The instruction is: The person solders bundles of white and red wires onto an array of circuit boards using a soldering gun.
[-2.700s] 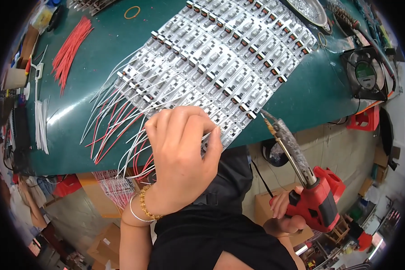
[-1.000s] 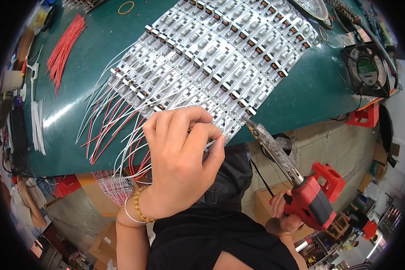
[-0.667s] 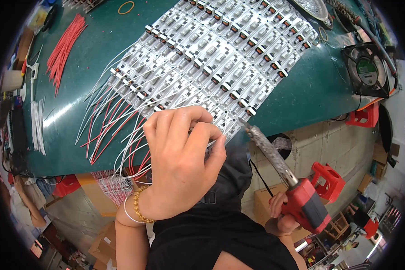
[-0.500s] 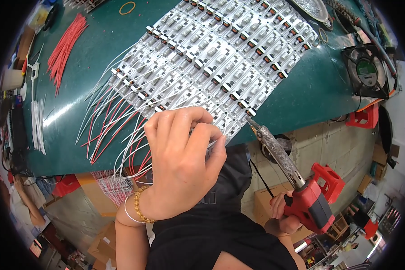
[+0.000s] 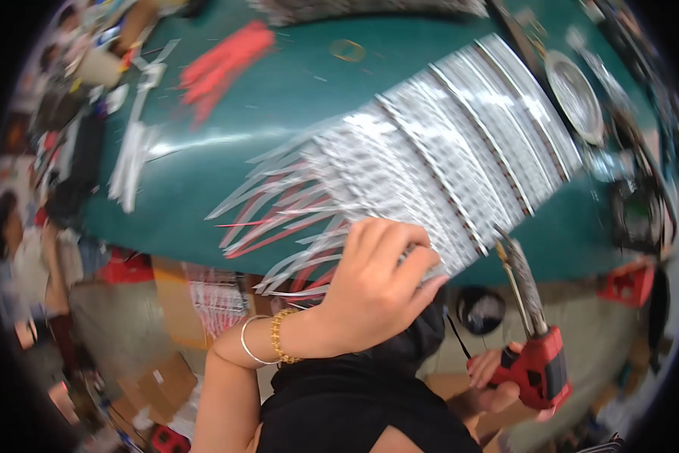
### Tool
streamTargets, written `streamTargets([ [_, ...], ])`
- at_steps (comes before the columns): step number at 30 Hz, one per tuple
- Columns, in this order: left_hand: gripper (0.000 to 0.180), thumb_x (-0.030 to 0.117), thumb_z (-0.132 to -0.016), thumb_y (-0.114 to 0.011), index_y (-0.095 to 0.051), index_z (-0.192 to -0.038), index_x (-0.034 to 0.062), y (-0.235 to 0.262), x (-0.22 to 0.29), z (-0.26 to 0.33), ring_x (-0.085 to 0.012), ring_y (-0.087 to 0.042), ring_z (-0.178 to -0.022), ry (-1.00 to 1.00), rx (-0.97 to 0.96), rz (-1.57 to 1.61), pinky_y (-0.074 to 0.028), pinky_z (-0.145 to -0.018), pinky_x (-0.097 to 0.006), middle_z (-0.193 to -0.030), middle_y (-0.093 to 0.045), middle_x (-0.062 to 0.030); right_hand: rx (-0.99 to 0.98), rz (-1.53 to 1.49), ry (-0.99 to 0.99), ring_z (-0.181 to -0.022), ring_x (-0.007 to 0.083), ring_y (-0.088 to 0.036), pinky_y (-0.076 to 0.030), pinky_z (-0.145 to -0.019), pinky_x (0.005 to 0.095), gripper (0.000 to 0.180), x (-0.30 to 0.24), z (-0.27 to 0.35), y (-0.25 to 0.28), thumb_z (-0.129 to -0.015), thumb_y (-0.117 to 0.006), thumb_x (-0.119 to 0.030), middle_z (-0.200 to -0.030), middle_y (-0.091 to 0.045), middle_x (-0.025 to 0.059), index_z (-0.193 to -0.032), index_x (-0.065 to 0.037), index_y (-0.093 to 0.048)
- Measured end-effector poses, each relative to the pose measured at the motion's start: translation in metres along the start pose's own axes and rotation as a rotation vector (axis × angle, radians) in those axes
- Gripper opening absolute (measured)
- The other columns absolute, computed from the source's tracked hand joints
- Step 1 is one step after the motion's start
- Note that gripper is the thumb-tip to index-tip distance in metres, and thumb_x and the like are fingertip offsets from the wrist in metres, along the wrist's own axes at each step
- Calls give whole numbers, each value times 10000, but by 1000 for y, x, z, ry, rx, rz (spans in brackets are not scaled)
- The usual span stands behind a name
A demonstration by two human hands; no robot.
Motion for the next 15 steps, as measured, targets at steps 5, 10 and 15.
streamTargets([
  [5,307,65,-765,-693,-584,-1049,23,82,-94,-37,-350,-542,-973,131,162,-651,-429,-862,-438,-1002,-575,-150,191,75,36,-392,123,-425,-400,-417,259,784,7,-17,13,-931,-542,-601,-498,-433,14,-1315,64,-379],
  [10,335,82,-779,-690,-587,-1093,25,144,-224,-80,-346,-552,-1022,191,126,-921,-456,-885,-434,-1051,-591,-166,85,57,86,-363,123,-393,-388,-402,255,726,5,-41,-4,-953,-548,-543,-485,-418,25,-1308,66,-378],
  [15,158,118,-843,-677,-627,-945,7,140,-245,-100,-363,-603,-889,303,63,-843,-475,-821,-458,-890,-644,-167,171,-22,65,-364,124,-408,-394,-394,260,667,12,-40,-4,-964,-596,-452,-492,-433,34,-1313,77,-385],
])
Point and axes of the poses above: each hand's wrist, its own z-axis away from the middle knuckle, its own y-axis out of the back of the hand, x = y × z, the point moved 3 cm from there along -z, towards the middle knuckle
